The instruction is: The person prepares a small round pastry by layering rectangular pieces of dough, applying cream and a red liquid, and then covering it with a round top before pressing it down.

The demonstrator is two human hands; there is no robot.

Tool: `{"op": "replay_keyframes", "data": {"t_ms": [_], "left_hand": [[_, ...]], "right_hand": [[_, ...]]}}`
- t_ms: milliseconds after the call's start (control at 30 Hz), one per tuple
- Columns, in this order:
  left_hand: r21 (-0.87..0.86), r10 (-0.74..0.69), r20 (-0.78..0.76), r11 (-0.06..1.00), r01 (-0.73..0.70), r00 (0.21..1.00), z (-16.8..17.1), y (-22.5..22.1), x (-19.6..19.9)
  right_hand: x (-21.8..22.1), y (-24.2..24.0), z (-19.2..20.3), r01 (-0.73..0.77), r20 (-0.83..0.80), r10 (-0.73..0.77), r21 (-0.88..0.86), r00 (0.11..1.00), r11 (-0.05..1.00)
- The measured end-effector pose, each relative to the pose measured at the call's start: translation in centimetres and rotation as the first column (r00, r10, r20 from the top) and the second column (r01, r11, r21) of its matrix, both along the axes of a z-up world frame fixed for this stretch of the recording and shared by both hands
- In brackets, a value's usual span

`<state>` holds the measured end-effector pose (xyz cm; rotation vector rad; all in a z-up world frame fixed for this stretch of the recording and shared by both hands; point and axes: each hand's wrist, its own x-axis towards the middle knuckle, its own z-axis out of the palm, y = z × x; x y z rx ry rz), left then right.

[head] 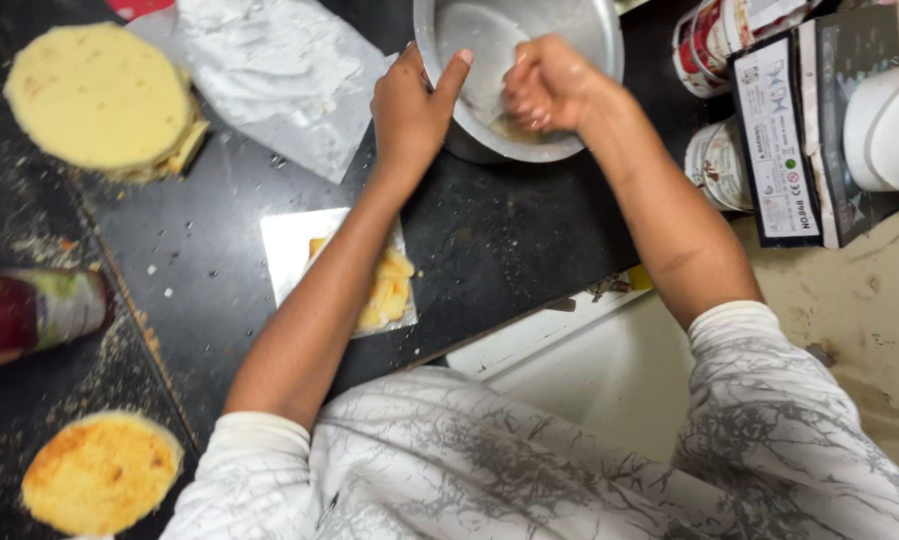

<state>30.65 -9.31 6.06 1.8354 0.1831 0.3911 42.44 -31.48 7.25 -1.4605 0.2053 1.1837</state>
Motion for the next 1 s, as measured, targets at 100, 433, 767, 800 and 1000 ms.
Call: {"op": "replay_keyframes", "data": {"t_ms": [100,433,767,800,1000], "left_hand": [[-0.059,-0.167,-0.132,0.985,0.16,0.977,-0.7,3.5,-0.7],[-0.182,-0.679,-0.427,0.712,0.679,0.597,-0.2,12.5,-12.5],[-0.403,-0.65,-0.394,0.758,0.513,0.65,-0.5,12.2,-14.9],[-0.327,-0.642,-0.366,0.766,0.553,0.673,-0.7,12.1,-14.7],[-0.336,-0.623,-0.344,0.78,0.527,0.703,-1.3,11.9,-15.3]], "right_hand": [[-0.9,-0.7,2.7,0.102,-0.037,-0.097,0.174,0.995,0.98],[-14.1,11.6,9.6,-0.323,0.009,0.33,0.231,0.944,0.918],[-21.3,17.9,11.3,-0.424,0.402,0.488,-0.242,0.774,0.873],[-21.4,17.7,11.5,-0.417,0.421,0.497,-0.272,0.759,0.867],[-21.9,17.3,11.8,-0.401,0.452,0.528,-0.35,0.719,0.846]]}}
